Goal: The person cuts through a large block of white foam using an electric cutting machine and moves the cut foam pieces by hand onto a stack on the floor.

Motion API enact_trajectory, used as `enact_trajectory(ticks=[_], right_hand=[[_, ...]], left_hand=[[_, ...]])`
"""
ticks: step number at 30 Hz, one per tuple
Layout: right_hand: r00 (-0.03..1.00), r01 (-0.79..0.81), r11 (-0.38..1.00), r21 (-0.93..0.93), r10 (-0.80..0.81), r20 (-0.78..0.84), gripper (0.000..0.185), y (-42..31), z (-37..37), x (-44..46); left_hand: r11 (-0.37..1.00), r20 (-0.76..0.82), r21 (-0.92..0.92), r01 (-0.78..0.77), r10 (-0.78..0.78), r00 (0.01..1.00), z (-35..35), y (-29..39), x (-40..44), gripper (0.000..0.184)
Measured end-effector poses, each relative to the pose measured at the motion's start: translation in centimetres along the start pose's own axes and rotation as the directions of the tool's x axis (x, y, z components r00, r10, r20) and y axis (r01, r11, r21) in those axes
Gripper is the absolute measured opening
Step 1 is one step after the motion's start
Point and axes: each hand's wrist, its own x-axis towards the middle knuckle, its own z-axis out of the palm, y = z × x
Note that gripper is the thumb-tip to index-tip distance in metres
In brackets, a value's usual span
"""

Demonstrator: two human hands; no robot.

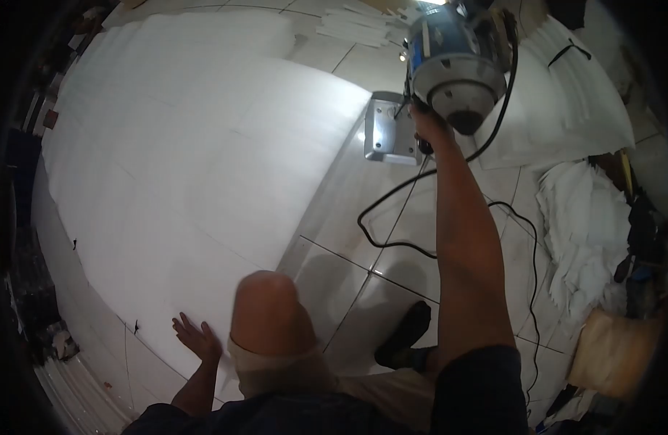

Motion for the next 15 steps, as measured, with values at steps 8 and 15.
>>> enact_trajectory(ticks=[8, 15], right_hand=[[0.968, 0.207, 0.919, -0.335, -0.144, 0.203, 0.044, -2.4, -2.3, 4.6], [0.926, 0.291, 0.937, -0.193, -0.226, 0.301, 0.045, 2.2, -0.6, 11.1]], left_hand=[[0.993, 0.101, -0.118, 0.030, -0.018, 0.995, 3.4, -7.0, 1.7, 0.078], [0.942, -0.040, 0.290, 0.169, -0.165, 0.986, -7.1, 6.4, 5.6, 0.068]])
